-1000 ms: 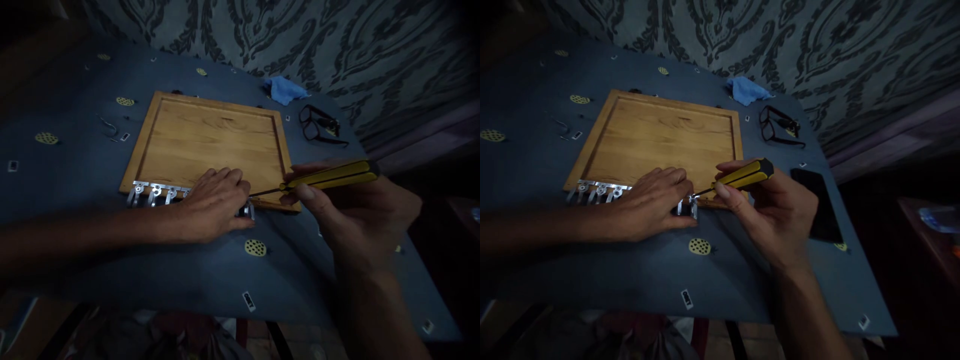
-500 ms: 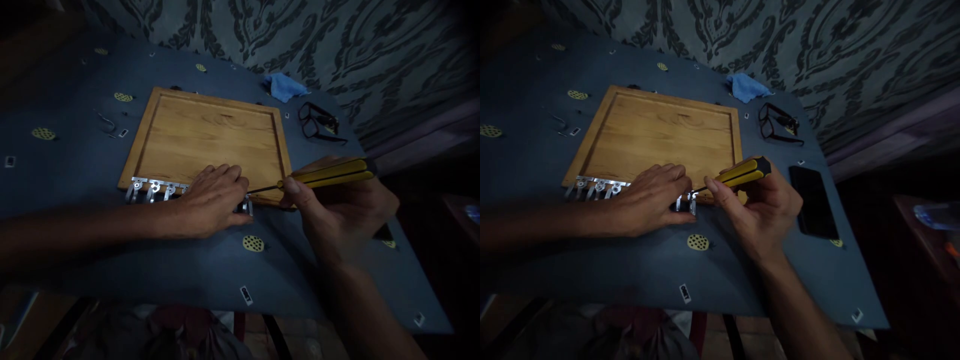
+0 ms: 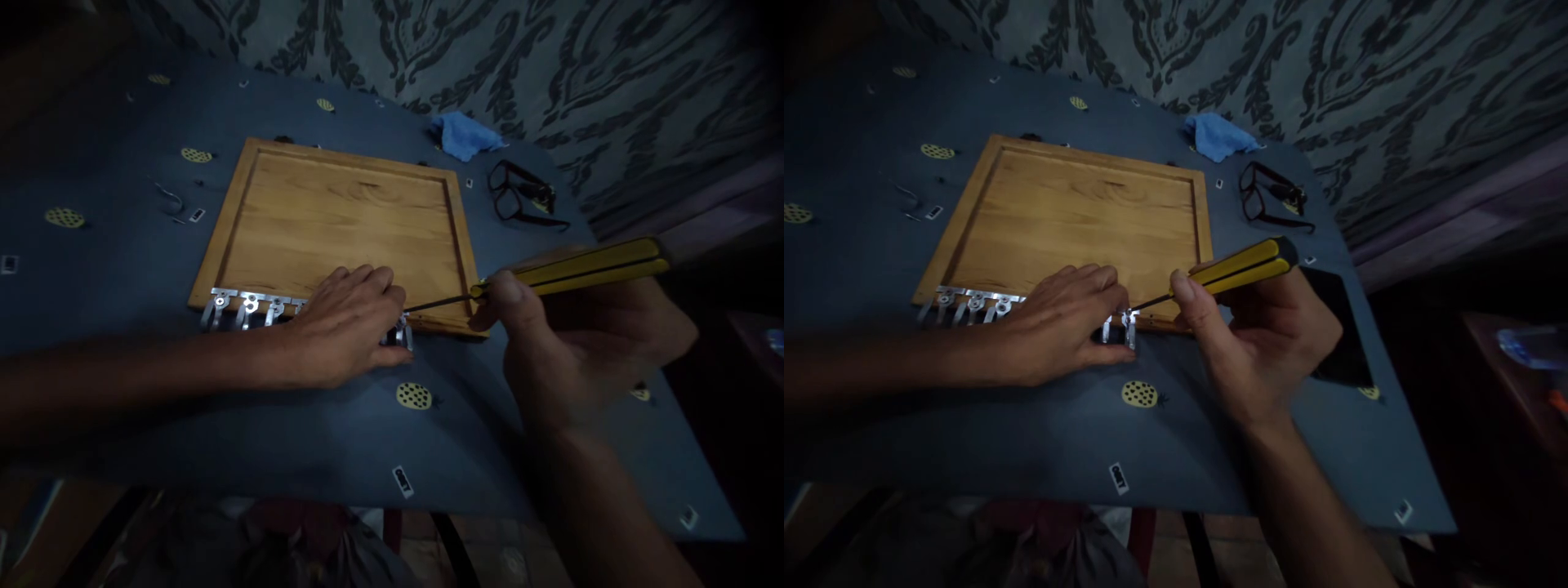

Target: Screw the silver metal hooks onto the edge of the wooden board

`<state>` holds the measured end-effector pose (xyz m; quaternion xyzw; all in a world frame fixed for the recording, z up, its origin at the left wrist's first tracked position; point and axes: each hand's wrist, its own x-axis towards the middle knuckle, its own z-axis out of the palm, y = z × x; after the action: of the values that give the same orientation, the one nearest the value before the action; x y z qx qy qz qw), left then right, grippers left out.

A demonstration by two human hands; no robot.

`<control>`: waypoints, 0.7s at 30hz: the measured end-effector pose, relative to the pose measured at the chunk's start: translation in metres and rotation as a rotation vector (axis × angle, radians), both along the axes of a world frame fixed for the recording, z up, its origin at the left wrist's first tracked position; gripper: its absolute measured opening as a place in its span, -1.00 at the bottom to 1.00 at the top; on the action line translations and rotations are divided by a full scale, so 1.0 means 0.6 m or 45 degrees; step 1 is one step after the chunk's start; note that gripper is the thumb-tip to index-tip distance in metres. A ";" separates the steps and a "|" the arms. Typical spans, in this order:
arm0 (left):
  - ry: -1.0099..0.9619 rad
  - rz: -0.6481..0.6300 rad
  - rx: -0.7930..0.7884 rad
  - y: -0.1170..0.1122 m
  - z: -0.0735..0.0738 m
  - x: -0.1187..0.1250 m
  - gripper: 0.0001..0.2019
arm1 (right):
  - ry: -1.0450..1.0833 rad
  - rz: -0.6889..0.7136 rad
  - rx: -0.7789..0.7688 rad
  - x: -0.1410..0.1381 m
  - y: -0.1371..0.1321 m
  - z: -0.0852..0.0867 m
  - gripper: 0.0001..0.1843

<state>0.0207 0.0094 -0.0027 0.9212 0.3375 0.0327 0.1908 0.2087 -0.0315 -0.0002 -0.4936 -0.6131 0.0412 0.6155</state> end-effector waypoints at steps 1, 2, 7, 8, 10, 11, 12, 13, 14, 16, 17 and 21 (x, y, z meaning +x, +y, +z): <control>0.006 0.000 0.000 0.000 0.001 0.000 -0.60 | -0.002 0.007 -0.017 -0.003 -0.001 0.001 -0.81; 0.010 0.001 0.001 -0.001 0.001 0.000 -0.61 | -0.001 0.011 -0.038 -0.004 -0.001 0.002 -0.82; 0.011 -0.006 0.004 -0.002 0.002 -0.001 -0.61 | 0.004 0.057 -0.031 -0.003 -0.001 0.000 -0.83; 0.011 -0.004 0.003 -0.002 0.002 -0.002 -0.61 | -0.001 0.059 -0.029 -0.003 -0.001 -0.001 -0.83; 0.018 0.000 -0.003 -0.002 0.003 -0.002 -0.62 | -0.015 0.047 -0.065 -0.003 -0.002 -0.002 -0.81; 0.028 0.002 -0.009 -0.002 0.004 -0.001 -0.62 | -0.014 0.039 -0.085 -0.003 -0.003 -0.002 -0.80; 0.041 0.002 -0.015 -0.002 0.005 -0.001 -0.62 | -0.013 0.035 -0.119 -0.004 -0.004 -0.002 -0.80; 0.053 0.002 -0.019 -0.002 0.007 0.000 -0.62 | -0.012 0.036 -0.153 -0.004 -0.006 -0.002 -0.80; 0.061 0.000 -0.021 -0.002 0.008 0.001 -0.62 | -0.008 0.041 -0.180 -0.005 -0.008 -0.001 -0.80; 0.064 -0.003 -0.019 -0.001 0.010 0.002 -0.62 | -0.005 0.060 -0.241 -0.004 -0.010 0.001 -0.82; 0.061 -0.006 -0.017 -0.001 0.010 0.003 -0.62 | -0.004 0.077 -0.262 -0.002 -0.011 0.003 -0.84; 0.050 -0.007 -0.017 0.000 0.010 0.003 -0.62 | 0.013 0.217 -0.308 0.004 -0.014 0.011 -0.88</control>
<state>0.0225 0.0094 0.0034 0.9213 0.3389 0.0119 0.1904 0.2114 -0.0397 0.0066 -0.5102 -0.6402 0.1695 0.5488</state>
